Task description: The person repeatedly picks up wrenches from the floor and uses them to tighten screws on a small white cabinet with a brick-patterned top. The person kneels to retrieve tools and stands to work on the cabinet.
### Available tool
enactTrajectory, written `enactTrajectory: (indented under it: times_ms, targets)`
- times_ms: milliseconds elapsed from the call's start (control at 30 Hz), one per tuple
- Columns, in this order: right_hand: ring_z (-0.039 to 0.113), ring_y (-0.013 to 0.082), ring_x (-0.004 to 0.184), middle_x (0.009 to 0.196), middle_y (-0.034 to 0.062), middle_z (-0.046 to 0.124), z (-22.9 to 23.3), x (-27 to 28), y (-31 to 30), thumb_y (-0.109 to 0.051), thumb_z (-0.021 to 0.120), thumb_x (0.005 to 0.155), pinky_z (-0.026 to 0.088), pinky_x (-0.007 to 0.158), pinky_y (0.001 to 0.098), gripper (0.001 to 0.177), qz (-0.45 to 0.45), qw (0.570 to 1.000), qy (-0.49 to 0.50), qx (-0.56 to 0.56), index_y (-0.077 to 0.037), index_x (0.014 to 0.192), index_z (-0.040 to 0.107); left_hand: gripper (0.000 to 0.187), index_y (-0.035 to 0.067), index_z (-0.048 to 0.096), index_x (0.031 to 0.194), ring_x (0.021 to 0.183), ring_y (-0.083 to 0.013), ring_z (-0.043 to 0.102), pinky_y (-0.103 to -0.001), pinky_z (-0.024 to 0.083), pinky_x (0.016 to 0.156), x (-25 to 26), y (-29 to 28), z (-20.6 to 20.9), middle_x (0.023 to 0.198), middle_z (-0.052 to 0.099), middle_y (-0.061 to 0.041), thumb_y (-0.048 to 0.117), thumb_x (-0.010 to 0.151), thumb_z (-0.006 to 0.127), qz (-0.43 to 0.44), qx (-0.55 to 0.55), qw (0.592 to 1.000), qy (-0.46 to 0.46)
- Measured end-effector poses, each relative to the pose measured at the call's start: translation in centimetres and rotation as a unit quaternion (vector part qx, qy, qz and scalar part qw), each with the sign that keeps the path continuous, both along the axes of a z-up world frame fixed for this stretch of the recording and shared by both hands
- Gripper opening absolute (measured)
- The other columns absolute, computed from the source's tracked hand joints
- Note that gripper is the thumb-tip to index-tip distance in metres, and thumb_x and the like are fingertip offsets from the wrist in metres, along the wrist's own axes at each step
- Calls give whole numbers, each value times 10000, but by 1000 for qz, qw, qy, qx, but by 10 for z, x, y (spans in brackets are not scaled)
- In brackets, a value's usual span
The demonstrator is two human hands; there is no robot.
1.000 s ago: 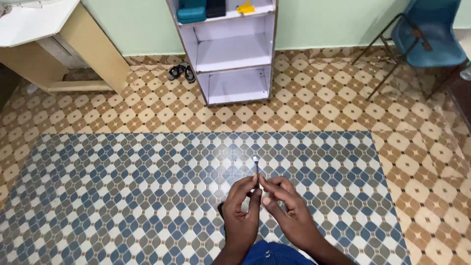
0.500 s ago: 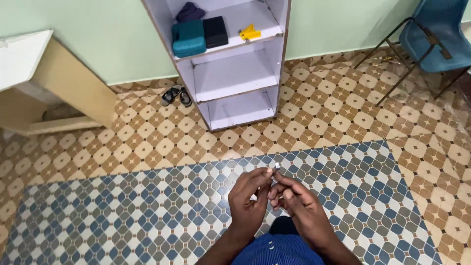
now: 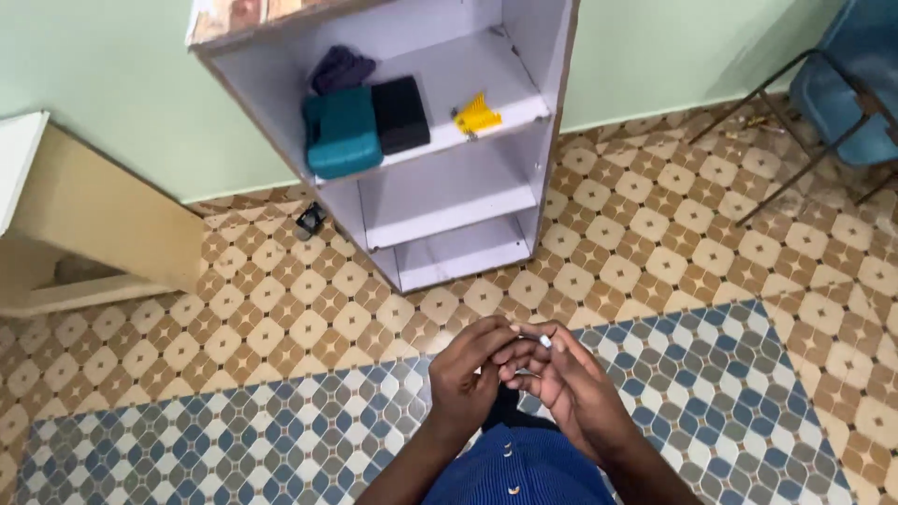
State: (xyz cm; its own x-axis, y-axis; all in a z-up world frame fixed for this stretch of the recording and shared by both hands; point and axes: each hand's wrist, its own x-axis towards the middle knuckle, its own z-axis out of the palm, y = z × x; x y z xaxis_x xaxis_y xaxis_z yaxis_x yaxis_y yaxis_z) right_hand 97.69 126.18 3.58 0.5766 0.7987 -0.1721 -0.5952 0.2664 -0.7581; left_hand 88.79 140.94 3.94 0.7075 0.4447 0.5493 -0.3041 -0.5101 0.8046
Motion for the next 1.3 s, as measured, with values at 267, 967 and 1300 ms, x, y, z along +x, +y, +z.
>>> enactTrajectory:
  times_ms: [267,967,1300]
  targets:
    - [618,157,807,1117,167,701,17,104,71,-167,526,997,535,736,321,383,47,993,-19,-108,-53,1362,500,334,20,723,1130,1081,-225,750,-307,628,875,101,70,-11,1212,725,-146,-162,897,568,-5,-68,997,32]
    - [652,122,812,979,78,741,-59,292,278,-113,582,1003,546,769,290,255,-101,961,-78,-246,12,1223,618,452,-16,497,1383,1237,-248,680,-320,586,992,340,299,-82,1463,477,-172,-101,965,646,-147,-270,950,56]
    - [725,138,888,979,116,744,-130,335,325,-65,555,1029,598,843,283,202,-155,922,-186,-302,41,1167,657,469,39,527,1433,1094,-218,726,-296,595,881,394,382,-159,1393,554,-171,-11,980,639,-63,-142,970,186]
